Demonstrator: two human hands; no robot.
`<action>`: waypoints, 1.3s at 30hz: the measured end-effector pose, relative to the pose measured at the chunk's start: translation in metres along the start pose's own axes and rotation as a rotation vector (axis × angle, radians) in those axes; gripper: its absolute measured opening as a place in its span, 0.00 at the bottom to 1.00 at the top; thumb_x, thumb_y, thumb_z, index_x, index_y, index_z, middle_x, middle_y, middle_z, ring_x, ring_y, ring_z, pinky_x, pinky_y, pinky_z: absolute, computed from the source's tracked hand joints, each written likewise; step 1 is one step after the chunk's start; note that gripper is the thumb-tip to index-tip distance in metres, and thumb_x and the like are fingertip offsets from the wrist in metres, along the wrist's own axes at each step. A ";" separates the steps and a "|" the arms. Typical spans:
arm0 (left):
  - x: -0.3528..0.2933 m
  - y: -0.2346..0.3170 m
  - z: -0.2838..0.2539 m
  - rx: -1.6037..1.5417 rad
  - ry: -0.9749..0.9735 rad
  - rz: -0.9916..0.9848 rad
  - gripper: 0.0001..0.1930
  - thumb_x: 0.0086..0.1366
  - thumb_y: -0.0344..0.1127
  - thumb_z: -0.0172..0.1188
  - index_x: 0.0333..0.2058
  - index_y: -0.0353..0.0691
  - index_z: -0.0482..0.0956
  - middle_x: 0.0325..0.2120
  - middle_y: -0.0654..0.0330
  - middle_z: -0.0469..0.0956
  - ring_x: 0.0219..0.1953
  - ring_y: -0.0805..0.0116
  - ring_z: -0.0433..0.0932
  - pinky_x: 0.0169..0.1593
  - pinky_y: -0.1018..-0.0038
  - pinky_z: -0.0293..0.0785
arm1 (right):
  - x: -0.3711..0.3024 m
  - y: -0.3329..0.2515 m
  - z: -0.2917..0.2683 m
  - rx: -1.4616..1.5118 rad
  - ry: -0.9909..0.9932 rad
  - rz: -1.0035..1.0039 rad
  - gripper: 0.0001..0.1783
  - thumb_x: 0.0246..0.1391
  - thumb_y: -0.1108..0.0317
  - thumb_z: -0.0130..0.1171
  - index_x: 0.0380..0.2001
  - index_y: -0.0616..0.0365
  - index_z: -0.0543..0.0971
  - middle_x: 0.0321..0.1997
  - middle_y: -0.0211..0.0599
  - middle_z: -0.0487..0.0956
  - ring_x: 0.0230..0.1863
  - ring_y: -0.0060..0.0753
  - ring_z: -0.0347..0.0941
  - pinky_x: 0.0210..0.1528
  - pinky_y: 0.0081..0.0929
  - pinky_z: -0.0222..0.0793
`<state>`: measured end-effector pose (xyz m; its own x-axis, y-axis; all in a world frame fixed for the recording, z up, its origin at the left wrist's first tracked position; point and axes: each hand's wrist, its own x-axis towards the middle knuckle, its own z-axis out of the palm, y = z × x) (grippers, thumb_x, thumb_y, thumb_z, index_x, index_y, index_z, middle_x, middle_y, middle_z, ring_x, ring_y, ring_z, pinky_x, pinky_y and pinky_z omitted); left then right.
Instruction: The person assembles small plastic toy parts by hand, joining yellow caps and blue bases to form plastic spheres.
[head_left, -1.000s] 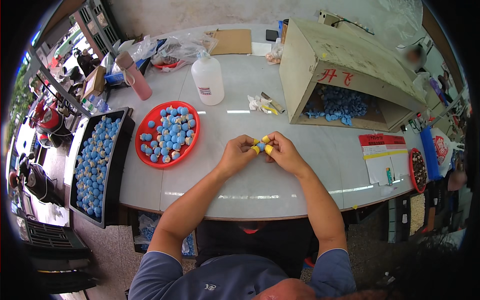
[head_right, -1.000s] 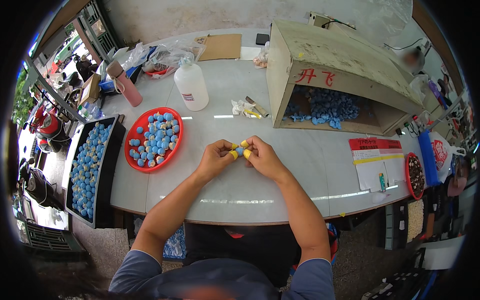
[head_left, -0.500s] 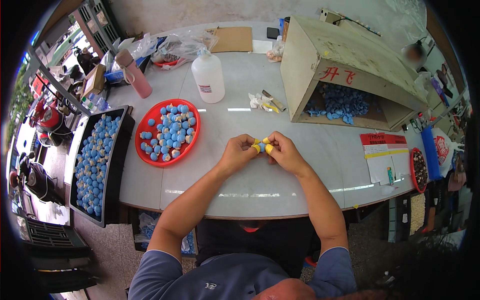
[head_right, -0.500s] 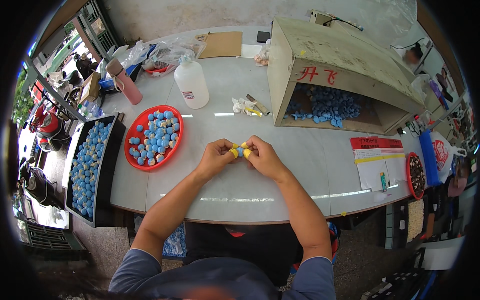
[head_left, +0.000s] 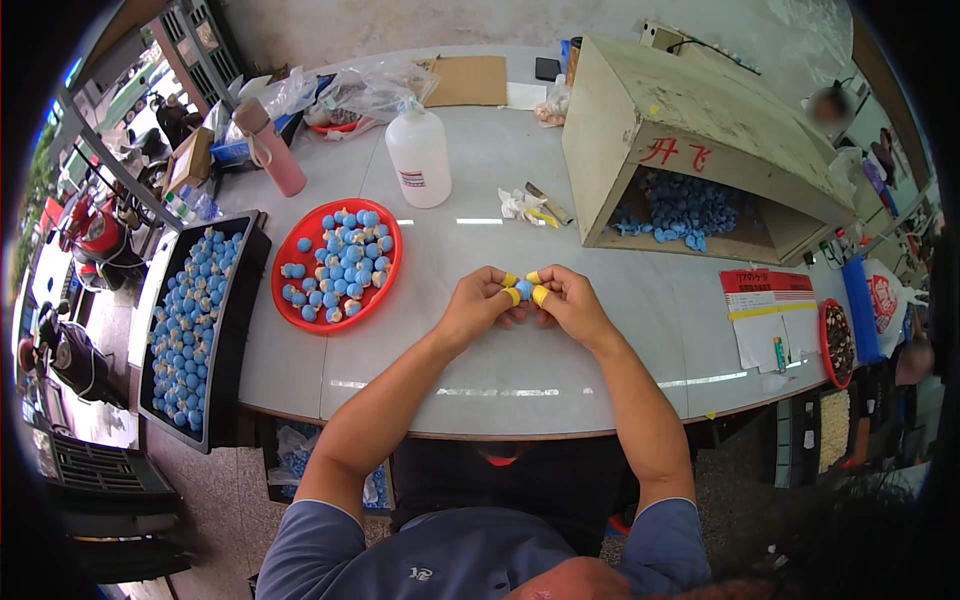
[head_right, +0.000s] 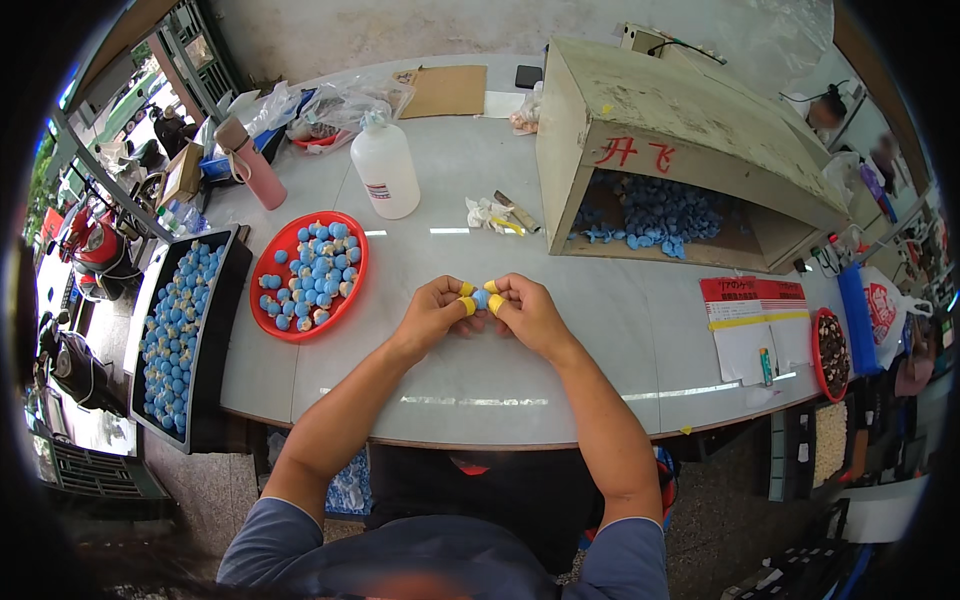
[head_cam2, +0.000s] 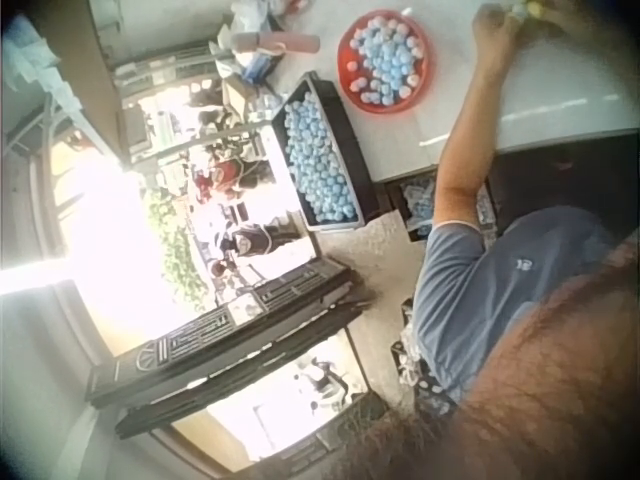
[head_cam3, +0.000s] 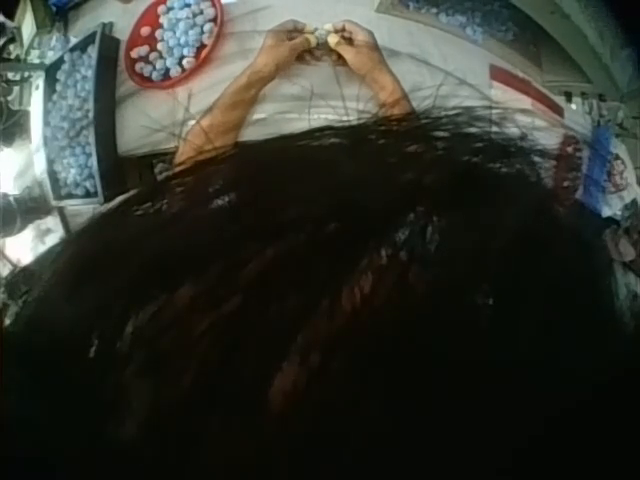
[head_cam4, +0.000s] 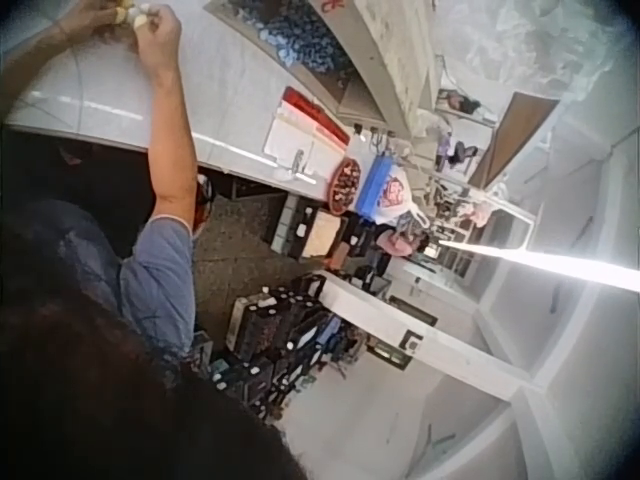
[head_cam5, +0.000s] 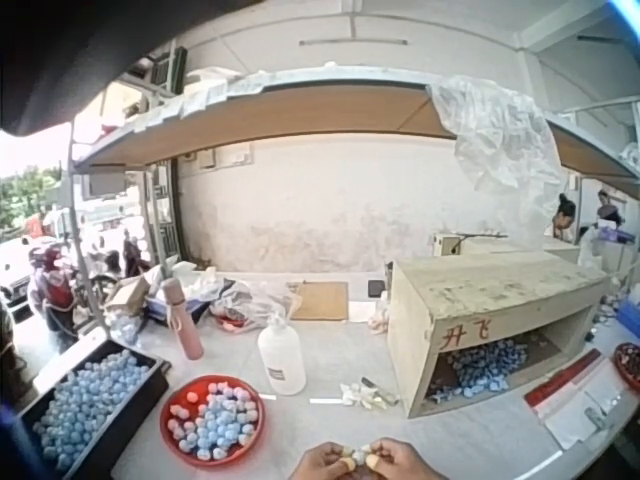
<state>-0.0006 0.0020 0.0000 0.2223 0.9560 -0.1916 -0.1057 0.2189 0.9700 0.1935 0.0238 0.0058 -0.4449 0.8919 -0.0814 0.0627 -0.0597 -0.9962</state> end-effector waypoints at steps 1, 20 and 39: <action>0.000 -0.001 0.000 0.005 -0.011 0.020 0.13 0.67 0.31 0.54 0.45 0.29 0.70 0.35 0.54 0.80 0.34 0.69 0.83 0.34 0.78 0.78 | 0.000 0.000 -0.001 -0.008 -0.012 -0.005 0.10 0.61 0.73 0.53 0.44 0.64 0.75 0.34 0.31 0.78 0.26 0.16 0.70 0.28 0.16 0.70; 0.000 -0.004 0.003 0.038 0.003 0.037 0.15 0.64 0.25 0.56 0.47 0.23 0.68 0.35 0.53 0.79 0.32 0.71 0.81 0.35 0.78 0.79 | 0.002 0.010 0.002 -0.097 0.001 -0.041 0.06 0.62 0.74 0.52 0.41 0.63 0.73 0.36 0.31 0.77 0.29 0.14 0.71 0.28 0.15 0.72; 0.003 -0.006 -0.001 0.047 -0.020 0.054 0.17 0.65 0.27 0.57 0.49 0.24 0.67 0.38 0.52 0.79 0.35 0.71 0.81 0.39 0.77 0.80 | 0.004 0.009 0.001 -0.055 0.012 -0.049 0.07 0.61 0.76 0.53 0.42 0.65 0.73 0.35 0.32 0.78 0.27 0.16 0.72 0.28 0.16 0.73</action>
<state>0.0001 0.0036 -0.0063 0.2366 0.9620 -0.1365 -0.0723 0.1576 0.9849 0.1916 0.0264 -0.0031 -0.4379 0.8984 -0.0319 0.0899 0.0084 -0.9959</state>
